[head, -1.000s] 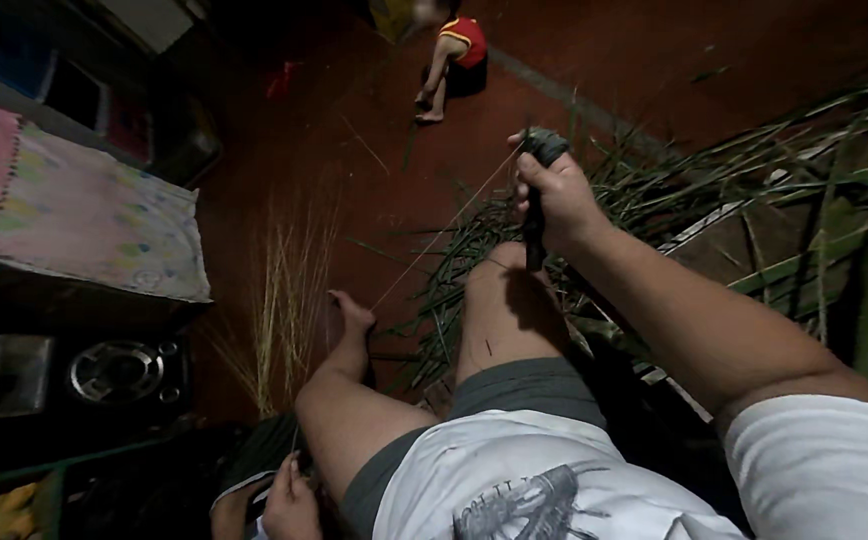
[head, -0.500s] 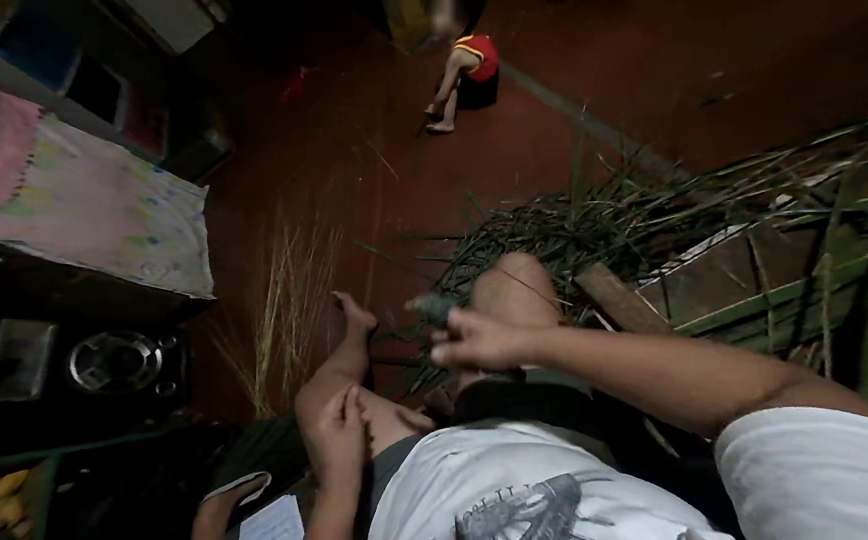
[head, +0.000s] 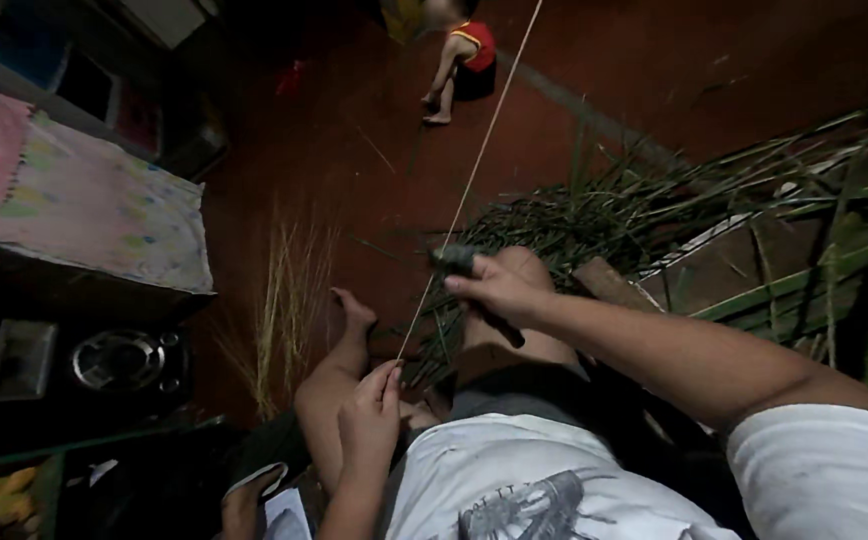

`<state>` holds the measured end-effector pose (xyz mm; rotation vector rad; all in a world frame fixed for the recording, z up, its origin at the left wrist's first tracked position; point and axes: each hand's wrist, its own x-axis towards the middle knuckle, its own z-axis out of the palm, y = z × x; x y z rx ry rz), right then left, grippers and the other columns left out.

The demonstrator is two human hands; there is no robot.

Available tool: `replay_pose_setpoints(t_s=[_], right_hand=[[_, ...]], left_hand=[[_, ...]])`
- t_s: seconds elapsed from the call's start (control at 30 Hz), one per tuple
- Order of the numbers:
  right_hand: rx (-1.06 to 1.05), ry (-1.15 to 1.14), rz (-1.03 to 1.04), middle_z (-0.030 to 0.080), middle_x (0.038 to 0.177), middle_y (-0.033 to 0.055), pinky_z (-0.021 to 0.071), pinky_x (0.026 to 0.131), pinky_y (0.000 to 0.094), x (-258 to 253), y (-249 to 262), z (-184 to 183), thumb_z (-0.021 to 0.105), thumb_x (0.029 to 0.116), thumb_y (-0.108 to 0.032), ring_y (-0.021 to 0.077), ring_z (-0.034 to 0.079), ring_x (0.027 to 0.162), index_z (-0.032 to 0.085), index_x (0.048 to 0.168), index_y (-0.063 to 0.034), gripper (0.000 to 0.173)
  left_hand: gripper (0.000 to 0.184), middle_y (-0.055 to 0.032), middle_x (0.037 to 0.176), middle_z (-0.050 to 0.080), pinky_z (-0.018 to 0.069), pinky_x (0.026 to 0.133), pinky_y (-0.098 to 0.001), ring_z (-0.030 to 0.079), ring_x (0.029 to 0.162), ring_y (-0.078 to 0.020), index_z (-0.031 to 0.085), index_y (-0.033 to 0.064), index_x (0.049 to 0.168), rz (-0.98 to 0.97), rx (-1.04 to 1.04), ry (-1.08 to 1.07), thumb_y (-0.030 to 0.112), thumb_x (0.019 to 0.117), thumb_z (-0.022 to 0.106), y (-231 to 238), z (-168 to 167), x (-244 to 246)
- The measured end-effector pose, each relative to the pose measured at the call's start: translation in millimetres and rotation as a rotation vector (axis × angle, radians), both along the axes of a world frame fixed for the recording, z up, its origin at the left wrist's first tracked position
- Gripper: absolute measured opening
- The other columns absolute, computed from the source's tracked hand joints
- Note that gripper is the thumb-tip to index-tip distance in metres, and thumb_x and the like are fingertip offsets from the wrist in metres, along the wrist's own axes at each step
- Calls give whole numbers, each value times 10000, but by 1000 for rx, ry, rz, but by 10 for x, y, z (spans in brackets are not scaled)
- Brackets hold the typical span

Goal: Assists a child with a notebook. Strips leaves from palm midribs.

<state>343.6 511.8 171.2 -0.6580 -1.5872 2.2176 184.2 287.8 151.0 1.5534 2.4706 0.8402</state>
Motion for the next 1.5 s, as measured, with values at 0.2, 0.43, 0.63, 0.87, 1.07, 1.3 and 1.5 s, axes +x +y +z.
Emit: replay_pose_setpoints(t_s=[0.2, 0.43, 0.63, 0.87, 1.07, 1.3, 1.5], right_hand=[[-98, 197, -257, 531, 757, -44, 484, 478, 169, 40, 360, -83, 477, 1078, -171, 26, 511, 532, 539, 1372, -179, 300], [-144, 41, -49, 552, 724, -10, 513, 513, 208, -19, -135, -106, 496, 1075, -203, 65, 544, 537, 511, 1369, -205, 295], [98, -18, 543, 591, 815, -22, 493, 593, 182, -81, -665, -345, 552, 1056, -179, 11, 551, 622, 550, 1153, -20, 186], [-17, 37, 382, 604, 799, -69, 478, 577, 153, -63, -475, -209, 543, 1058, -177, -12, 546, 617, 569, 1178, -70, 163], [-152, 66, -4, 557, 696, -32, 479, 492, 154, 2, -65, -107, 515, 1055, -141, 20, 517, 509, 565, 1261, -166, 214], [-177, -4, 46, 544, 710, -4, 510, 521, 200, -16, -163, -81, 501, 1074, -175, 67, 546, 538, 497, 1279, -159, 206], [-81, -55, 444, 579, 809, -29, 490, 570, 185, -90, -619, -246, 545, 1064, -187, 23, 548, 606, 519, 1182, -57, 178]], left_hand=[[264, -39, 962, 747, 588, 824, -304, 704, 867, -96, 760, 74, 1103, -8, -74, -76, 221, 1041, 550, -207, 87, -119], [242, 33, 787, 657, 499, 565, -151, 584, 619, 2, 734, 41, 1103, 5, -50, -507, 145, 1054, 522, -135, 157, -29], [239, 63, 650, 585, 409, 478, -155, 485, 502, 2, 611, 78, 861, 0, -46, -940, 119, 1044, 465, -25, 146, 12], [300, 93, 609, 551, 373, 452, -115, 444, 473, 41, 692, 81, 1021, -121, -60, -1256, 176, 1080, 413, -45, 199, -54], [304, 88, 605, 529, 365, 447, -120, 432, 472, 34, 708, 61, 1016, -85, -68, -1201, 147, 1067, 421, -91, 186, -74], [255, 57, 705, 607, 418, 502, -156, 503, 548, -5, 737, 44, 1065, 27, -86, -781, 135, 1057, 499, -87, 135, 19], [253, 31, 822, 687, 501, 633, -143, 583, 661, 33, 743, 35, 1053, -2, -11, -424, 166, 1038, 528, -91, 44, 34]])
